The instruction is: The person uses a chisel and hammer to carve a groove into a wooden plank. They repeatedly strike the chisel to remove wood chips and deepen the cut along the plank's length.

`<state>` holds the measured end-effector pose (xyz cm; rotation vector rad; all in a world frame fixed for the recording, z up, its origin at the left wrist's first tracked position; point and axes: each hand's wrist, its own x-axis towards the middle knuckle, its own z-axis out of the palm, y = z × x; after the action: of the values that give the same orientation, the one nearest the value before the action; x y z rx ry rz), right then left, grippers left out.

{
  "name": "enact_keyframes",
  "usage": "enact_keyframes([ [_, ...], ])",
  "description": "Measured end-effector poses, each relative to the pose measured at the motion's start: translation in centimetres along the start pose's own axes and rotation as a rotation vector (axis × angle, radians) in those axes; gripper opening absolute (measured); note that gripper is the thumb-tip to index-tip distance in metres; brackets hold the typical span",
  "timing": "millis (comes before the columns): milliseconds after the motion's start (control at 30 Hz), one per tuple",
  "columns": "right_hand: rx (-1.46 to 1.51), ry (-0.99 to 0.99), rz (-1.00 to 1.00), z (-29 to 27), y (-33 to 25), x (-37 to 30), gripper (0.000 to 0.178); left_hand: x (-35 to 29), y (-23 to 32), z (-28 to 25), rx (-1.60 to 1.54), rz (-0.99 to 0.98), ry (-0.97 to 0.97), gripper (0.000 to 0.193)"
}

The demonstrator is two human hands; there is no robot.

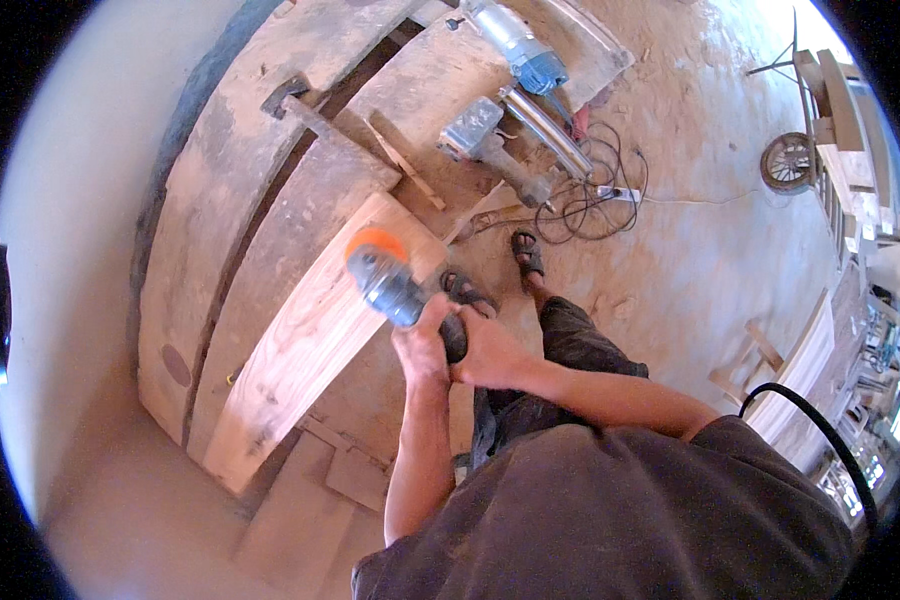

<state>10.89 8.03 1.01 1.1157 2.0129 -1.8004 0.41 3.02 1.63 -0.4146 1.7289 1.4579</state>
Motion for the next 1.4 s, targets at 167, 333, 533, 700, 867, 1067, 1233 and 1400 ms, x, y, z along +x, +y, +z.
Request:
enact_keyframes([
  [167,-0.012,-0.033,-0.069,-0.5,-0.7,0.2,0.084,0.5,-0.2,-0.5,0.025,0.014,0.002,0.017],
  [333,-0.042,-0.178,-0.076,0.5,-1.8,0.1,0.089,-0.4,-1.3,-4.1,-0.118,-0.008,0.057,0.019],
  [533,0.089,0.076,0.001,-1.9,0.5,0.6,0.077,1.5,0.0,2.4,0.194,0.055,-0.078,0.027],
  [700,-0.078,-0.091,-0.047,-0.3,-0.7,1.4,0.083,1.1,-1.3,-1.9,-0.006,0.049,0.042,0.022],
  [867,-0.107,-0.309,-0.112,3.0,-2.2,1.5,0.086,-0.4,-2.1,-7.2,-0.295,0.010,0.192,0.019],
  [1067,0.064,-0.023,-0.017,-0.1,-0.2,1.4,0.078,0.9,0.3,-0.9,0.048,0.075,0.037,0.020],
  [1233,0.096,0.056,0.017,-2.4,-0.5,1.3,0.082,2.8,0.0,1.8,0.181,0.062,-0.090,0.027],
  [1400,0.025,-0.078,-0.031,-0.7,-0.8,1.9,0.082,1.7,-0.5,-1.2,-0.075,0.035,0.015,0.020],
])
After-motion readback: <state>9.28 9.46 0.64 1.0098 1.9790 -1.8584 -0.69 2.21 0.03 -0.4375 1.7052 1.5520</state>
